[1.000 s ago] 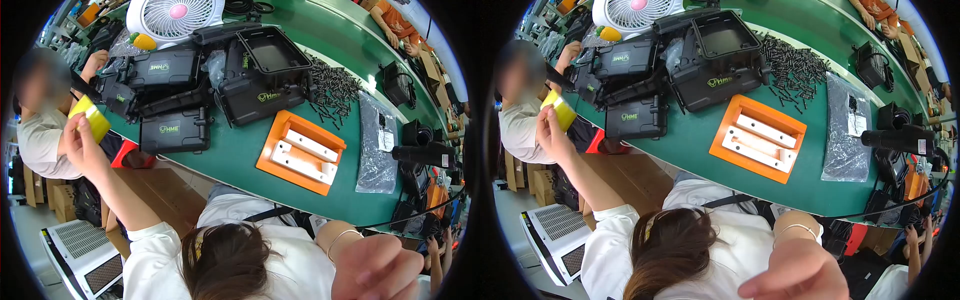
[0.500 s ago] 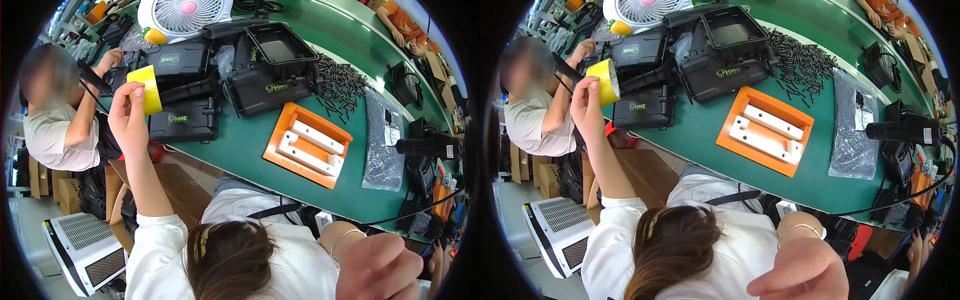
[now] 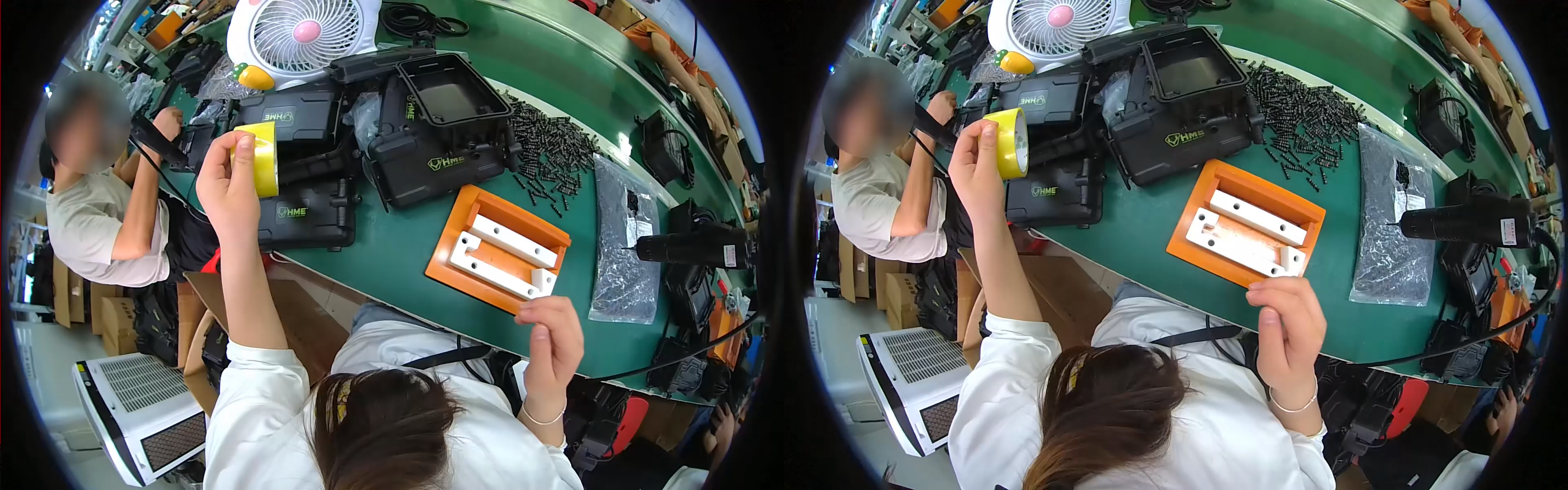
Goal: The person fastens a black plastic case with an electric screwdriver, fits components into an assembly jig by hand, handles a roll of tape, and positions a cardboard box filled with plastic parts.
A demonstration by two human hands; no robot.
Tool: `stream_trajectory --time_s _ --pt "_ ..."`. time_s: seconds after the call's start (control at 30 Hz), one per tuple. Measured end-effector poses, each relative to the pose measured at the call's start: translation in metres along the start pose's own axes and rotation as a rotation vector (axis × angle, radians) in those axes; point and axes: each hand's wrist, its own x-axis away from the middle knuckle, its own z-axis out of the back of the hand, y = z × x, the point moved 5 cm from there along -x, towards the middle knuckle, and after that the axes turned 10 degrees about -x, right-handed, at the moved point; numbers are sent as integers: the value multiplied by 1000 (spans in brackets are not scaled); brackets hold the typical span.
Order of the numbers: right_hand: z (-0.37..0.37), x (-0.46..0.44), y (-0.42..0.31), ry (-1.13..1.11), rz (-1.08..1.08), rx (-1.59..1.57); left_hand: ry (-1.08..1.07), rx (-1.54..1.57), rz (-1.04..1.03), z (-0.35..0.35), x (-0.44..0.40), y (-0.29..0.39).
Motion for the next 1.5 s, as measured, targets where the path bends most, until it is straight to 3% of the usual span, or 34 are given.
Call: stream_trajectory --time_s 0.7,1.1,1.23,1.37,1.5 --pt "-37 3 19 -232 15 -31 -15 66 -48 14 20 27" --pt "-56 -15 14 -343 -7 -56 -336 -22 91 17 44 52" --pt "-76 -32 -2 -451 76 -90 -406 88 295 37 64 50" --pt "-116 -42 -12 -628 161 -203 -677 61 396 41 92 36" --pt "-174 -31 -17 -782 288 -324 -754 290 743 43 136 3"
